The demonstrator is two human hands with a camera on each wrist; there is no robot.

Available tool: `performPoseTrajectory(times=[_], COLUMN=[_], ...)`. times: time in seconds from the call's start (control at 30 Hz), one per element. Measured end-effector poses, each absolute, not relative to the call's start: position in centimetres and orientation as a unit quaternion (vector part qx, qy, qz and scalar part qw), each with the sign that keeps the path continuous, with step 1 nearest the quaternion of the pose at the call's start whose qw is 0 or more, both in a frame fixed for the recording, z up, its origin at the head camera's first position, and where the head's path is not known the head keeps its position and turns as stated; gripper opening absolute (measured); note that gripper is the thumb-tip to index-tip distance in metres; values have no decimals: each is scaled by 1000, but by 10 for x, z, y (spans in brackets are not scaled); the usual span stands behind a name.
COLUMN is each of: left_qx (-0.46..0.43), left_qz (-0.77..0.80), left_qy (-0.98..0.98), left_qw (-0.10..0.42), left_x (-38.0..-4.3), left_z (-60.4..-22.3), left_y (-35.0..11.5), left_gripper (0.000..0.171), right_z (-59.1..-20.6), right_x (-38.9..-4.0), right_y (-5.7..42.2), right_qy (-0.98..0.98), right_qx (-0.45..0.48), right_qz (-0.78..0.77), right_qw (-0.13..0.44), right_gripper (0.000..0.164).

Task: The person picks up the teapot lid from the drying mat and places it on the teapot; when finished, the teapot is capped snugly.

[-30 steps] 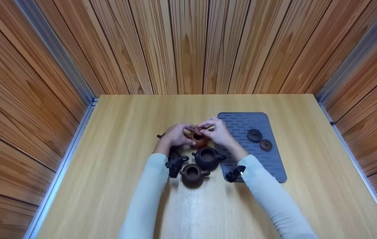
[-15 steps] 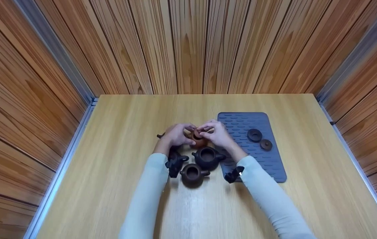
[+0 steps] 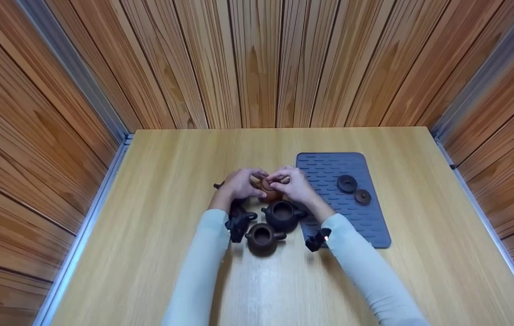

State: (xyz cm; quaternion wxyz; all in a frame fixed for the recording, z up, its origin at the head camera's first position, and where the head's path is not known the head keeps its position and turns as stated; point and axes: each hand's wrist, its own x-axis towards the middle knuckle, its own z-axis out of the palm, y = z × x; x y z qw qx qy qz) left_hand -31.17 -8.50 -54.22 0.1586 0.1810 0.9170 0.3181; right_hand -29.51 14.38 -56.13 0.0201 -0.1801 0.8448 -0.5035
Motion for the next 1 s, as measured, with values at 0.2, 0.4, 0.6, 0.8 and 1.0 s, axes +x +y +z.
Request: performPoseTrajectory(times=[0.2, 0.4, 0.6, 0.8, 1.0], left_qx=[181, 178, 177, 188, 215], left_qz=[320, 326, 318, 309, 277], left_qy=[916, 915, 917, 917, 924], left_qw=[158, 159, 161, 166, 151], left_x=[-311, -311, -310, -310, -307], left_z=[-542, -541, -542, -539, -533], left_y=[-85, -85, -84, -81, -82], left_gripper=[58, 57, 57, 59, 57], right_z=[-561, -562, -566, -566, -566], right_x=[-294, -293, -292, -290, -291], right_y=[144, 144, 145, 147, 147], right_qy=[845, 847, 848, 847, 850], right_qx=[-180, -186, -174, -173, -180], right_qz=[-503, -497, -499, -501, -494], right_qw=[25, 24, 33, 35, 34], right_gripper=[19, 21, 24, 25, 26])
